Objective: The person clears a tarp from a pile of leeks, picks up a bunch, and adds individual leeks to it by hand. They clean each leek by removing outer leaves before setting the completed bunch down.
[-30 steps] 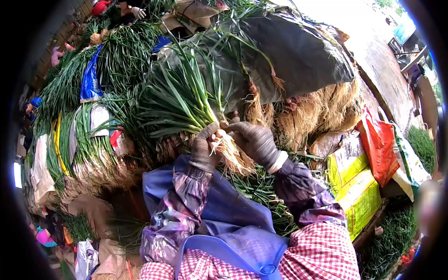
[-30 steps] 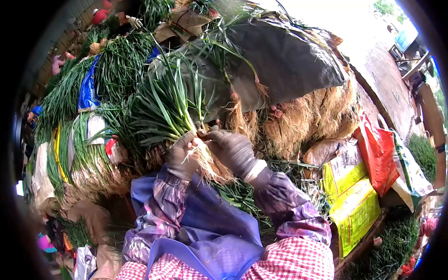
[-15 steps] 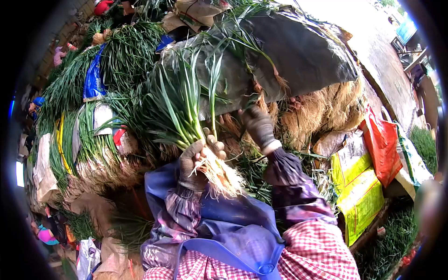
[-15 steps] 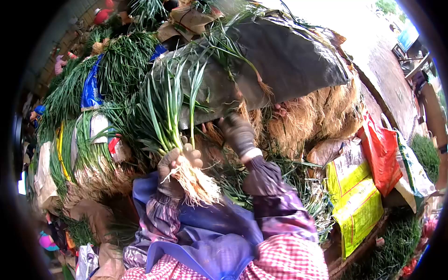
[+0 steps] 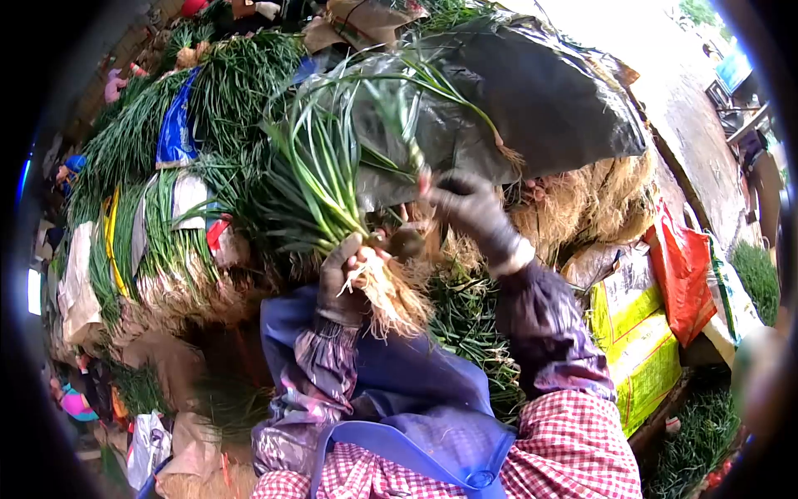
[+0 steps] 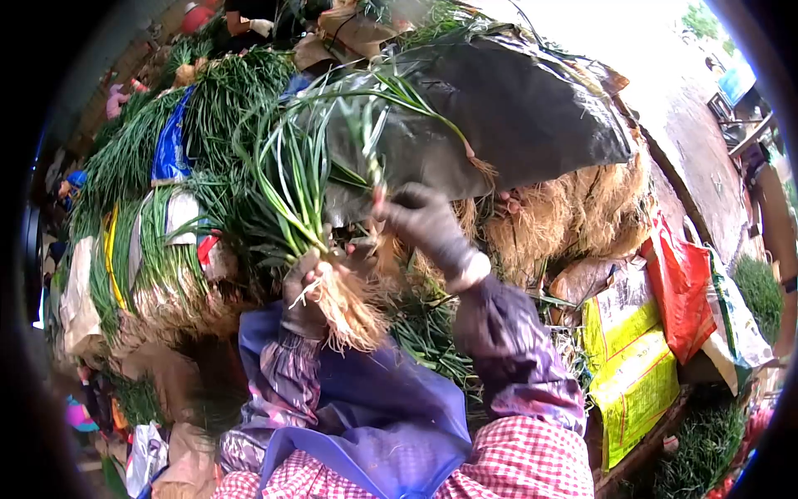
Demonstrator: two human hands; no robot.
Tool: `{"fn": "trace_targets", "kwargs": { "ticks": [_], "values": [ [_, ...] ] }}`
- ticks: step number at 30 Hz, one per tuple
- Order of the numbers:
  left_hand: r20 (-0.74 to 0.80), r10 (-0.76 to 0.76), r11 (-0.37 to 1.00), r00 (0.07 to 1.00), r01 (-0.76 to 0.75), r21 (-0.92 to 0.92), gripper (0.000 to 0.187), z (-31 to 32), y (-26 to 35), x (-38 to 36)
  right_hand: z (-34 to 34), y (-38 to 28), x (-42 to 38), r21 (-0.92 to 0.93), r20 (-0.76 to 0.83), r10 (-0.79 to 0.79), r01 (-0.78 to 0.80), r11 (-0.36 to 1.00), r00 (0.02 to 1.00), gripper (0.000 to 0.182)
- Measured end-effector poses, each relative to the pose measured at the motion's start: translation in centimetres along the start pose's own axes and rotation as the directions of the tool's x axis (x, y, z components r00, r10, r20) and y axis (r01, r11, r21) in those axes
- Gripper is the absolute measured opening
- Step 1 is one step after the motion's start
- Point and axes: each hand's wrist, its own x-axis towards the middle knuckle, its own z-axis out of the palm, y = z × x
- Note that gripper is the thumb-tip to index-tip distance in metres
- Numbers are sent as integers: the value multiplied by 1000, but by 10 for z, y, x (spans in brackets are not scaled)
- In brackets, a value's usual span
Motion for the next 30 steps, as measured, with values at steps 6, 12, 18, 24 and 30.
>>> {"fn": "trace_targets", "kwargs": {
  "ticks": [6,12,18,24,30],
  "values": [
    [8,-183,980,983,182,78,20,-21,-9,6,32,45,-23,-417,54,114,-81,905,992,50],
    [-2,-133,975,991,132,181,33,-23,-9,-15,21,84,-2,49,-36,-36,38,998,999,18],
    [83,-20,968,996,-1,251,42,-22,-15,-26,1,76,-2,342,-398,127,18,939,909,27],
    [24,-151,933,988,135,333,34,-25,-12,-26,48,57,-18,71,55,212,-216,974,976,27],
    [161,-241,965,957,218,147,32,-23,-19,-28,32,82,-13,-827,-124,-431,147,542,894,23]
  ]
}}
